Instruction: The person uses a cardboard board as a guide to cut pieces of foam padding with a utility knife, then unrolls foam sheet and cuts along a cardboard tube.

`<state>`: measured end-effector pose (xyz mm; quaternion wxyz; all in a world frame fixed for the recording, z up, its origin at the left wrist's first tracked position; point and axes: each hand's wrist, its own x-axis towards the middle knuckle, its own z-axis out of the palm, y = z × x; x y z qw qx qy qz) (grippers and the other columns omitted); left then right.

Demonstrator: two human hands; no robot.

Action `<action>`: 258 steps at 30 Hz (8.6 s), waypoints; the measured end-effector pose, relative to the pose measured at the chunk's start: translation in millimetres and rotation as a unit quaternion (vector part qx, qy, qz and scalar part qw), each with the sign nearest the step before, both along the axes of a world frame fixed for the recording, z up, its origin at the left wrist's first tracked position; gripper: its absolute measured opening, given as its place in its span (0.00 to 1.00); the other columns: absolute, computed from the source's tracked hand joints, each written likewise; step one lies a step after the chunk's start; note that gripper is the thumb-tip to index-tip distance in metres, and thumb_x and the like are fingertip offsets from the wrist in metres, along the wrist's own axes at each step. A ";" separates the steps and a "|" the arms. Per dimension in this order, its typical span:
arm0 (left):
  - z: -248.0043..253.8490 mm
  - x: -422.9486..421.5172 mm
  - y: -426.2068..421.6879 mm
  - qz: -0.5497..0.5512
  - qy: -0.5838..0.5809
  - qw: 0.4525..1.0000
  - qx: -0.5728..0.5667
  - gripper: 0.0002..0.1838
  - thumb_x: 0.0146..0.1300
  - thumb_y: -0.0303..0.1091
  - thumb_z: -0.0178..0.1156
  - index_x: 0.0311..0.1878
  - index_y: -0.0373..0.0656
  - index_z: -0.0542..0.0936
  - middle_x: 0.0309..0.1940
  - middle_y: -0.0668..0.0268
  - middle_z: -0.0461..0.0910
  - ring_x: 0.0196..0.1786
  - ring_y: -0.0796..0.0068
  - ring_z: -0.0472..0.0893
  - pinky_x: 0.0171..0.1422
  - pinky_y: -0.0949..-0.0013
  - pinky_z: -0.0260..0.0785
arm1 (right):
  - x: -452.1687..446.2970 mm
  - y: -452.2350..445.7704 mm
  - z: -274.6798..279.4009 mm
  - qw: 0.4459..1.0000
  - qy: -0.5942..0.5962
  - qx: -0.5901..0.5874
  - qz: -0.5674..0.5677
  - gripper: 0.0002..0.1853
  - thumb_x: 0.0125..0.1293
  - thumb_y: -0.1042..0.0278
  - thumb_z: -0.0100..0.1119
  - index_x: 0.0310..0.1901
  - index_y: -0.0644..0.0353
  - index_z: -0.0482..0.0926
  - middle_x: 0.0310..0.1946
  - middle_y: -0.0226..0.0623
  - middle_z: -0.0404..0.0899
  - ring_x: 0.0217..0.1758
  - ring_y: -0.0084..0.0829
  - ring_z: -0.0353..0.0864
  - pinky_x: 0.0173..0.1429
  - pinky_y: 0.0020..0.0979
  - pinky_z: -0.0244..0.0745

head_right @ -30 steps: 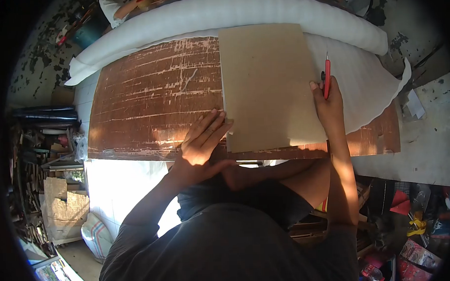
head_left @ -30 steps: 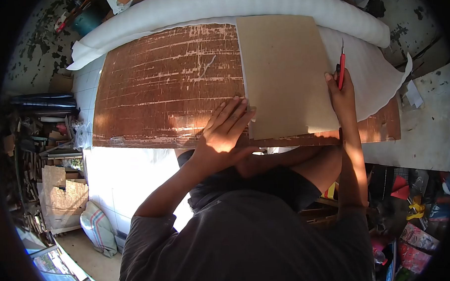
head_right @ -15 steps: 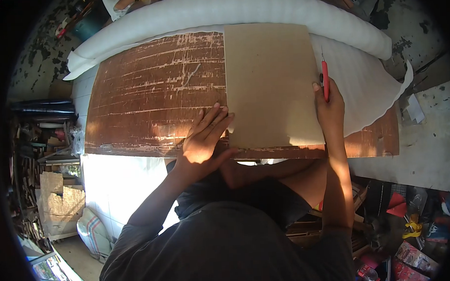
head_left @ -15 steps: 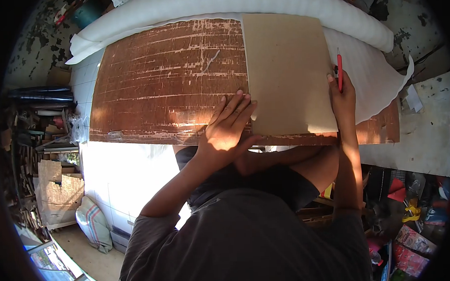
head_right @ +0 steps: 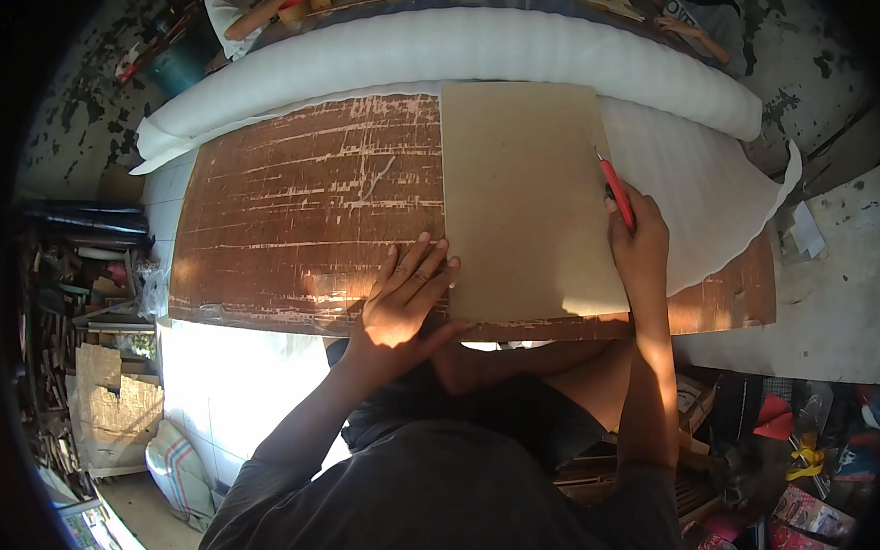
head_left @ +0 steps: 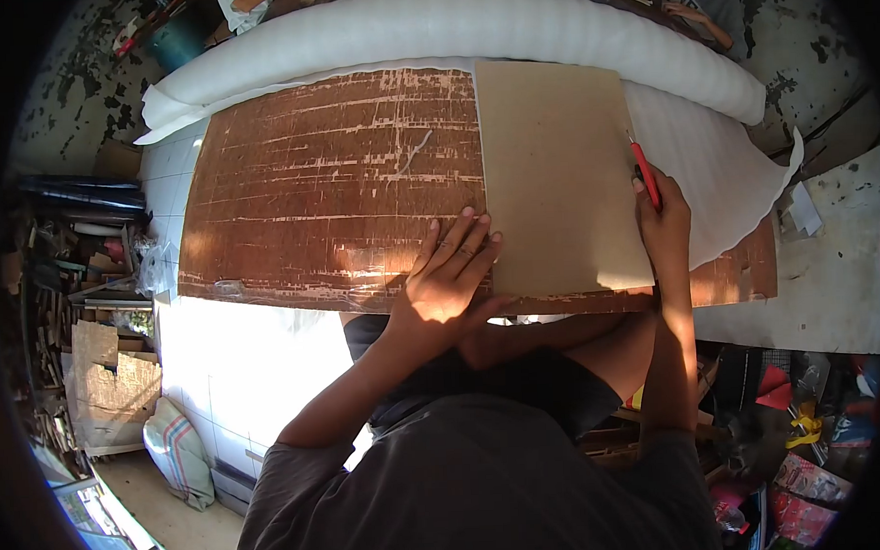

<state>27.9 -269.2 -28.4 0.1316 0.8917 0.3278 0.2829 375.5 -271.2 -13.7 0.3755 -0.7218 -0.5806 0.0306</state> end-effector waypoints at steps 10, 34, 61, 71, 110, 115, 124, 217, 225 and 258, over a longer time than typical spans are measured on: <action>1.2 0.1 0.0 0.009 0.031 0.999 0.039 0.38 0.60 0.56 0.72 0.66 0.40 0.79 0.73 0.53 0.73 0.81 0.57 0.66 0.85 0.45 0.51 | -6.6 0.7 3.1 0.999 -0.046 0.006 -0.002 0.18 0.73 0.68 0.61 0.62 0.58 0.82 0.35 0.47 0.77 0.36 0.46 0.78 0.45 0.42 0.74; 1.0 -2.3 0.8 -0.014 0.044 0.999 -0.014 0.38 0.63 0.52 0.71 0.71 0.41 0.75 0.76 0.55 0.69 0.83 0.58 0.60 0.86 0.41 0.47 | 4.5 6.9 -6.6 1.000 -0.015 -0.004 -0.021 0.16 0.73 0.63 0.63 0.59 0.56 0.84 0.33 0.47 0.77 0.34 0.43 0.78 0.43 0.41 0.73; 11.0 4.6 -2.5 -0.012 0.054 0.997 -0.050 0.38 0.61 0.36 0.73 0.74 0.38 0.72 0.77 0.51 0.68 0.83 0.51 0.60 0.86 0.41 0.46 | 10.1 2.2 0.1 0.995 0.097 -0.036 -0.014 0.17 0.68 0.59 0.69 0.56 0.53 0.87 0.35 0.43 0.78 0.38 0.41 0.80 0.47 0.40 0.74; 8.9 -0.1 0.0 -0.017 0.047 0.998 -0.040 0.39 0.61 0.42 0.75 0.73 0.40 0.73 0.76 0.51 0.69 0.83 0.52 0.61 0.85 0.40 0.48 | 5.0 1.2 -1.3 0.997 0.073 0.007 -0.006 0.15 0.67 0.61 0.70 0.53 0.56 0.87 0.36 0.43 0.80 0.37 0.41 0.80 0.46 0.40 0.74; -2.8 -6.8 1.1 -0.023 0.021 0.999 -0.024 0.38 0.68 0.51 0.67 0.74 0.39 0.71 0.76 0.54 0.70 0.84 0.58 0.59 0.86 0.40 0.46 | 8.2 -0.6 -8.8 0.989 0.144 -0.007 -0.014 0.15 0.68 0.67 0.70 0.52 0.65 0.87 0.35 0.39 0.81 0.37 0.30 0.77 0.49 0.30 0.73; 3.8 -5.3 1.1 -0.024 0.052 0.998 -0.037 0.38 0.67 0.51 0.68 0.74 0.39 0.71 0.78 0.51 0.66 0.85 0.54 0.55 0.86 0.40 0.45 | 4.0 -0.9 -4.1 0.990 0.136 0.006 -0.026 0.14 0.67 0.68 0.70 0.51 0.64 0.87 0.35 0.41 0.81 0.35 0.33 0.78 0.48 0.31 0.74; 53.3 36.2 45.5 -0.091 0.086 0.991 0.052 0.17 0.74 0.39 0.60 0.54 0.35 0.83 0.71 0.47 0.73 0.79 0.49 0.67 0.84 0.43 0.54 | -0.1 -4.0 -0.1 0.993 0.117 0.020 -0.028 0.14 0.65 0.68 0.72 0.50 0.65 0.87 0.29 0.37 0.77 0.32 0.29 0.75 0.43 0.31 0.72; -6.6 207.2 165.7 -0.040 0.062 0.993 0.090 0.39 0.72 0.60 0.53 0.72 0.35 0.71 0.75 0.48 0.67 0.79 0.49 0.63 0.82 0.49 0.55 | -9.5 -68.7 61.5 0.991 0.053 -0.113 0.052 0.24 0.71 0.78 0.54 0.69 0.61 0.75 0.40 0.59 0.85 0.41 0.56 0.87 0.49 0.43 0.79; -4.7 207.5 165.6 -0.042 0.066 0.993 0.091 0.39 0.73 0.60 0.52 0.72 0.34 0.71 0.75 0.47 0.66 0.79 0.48 0.63 0.82 0.49 0.55 | -27.9 -122.3 72.8 0.984 0.070 -0.162 0.019 0.24 0.72 0.79 0.54 0.69 0.59 0.75 0.37 0.58 0.83 0.40 0.56 0.86 0.47 0.44 0.77; -3.1 206.9 165.4 -0.051 0.059 0.992 0.097 0.36 0.75 0.56 0.52 0.71 0.33 0.71 0.74 0.48 0.69 0.78 0.50 0.65 0.81 0.51 0.57 | 19.2 -116.6 8.3 0.973 0.177 0.055 -0.137 0.18 0.67 0.65 0.74 0.43 0.65 0.73 0.26 0.26 0.71 0.30 0.20 0.74 0.36 0.24 0.70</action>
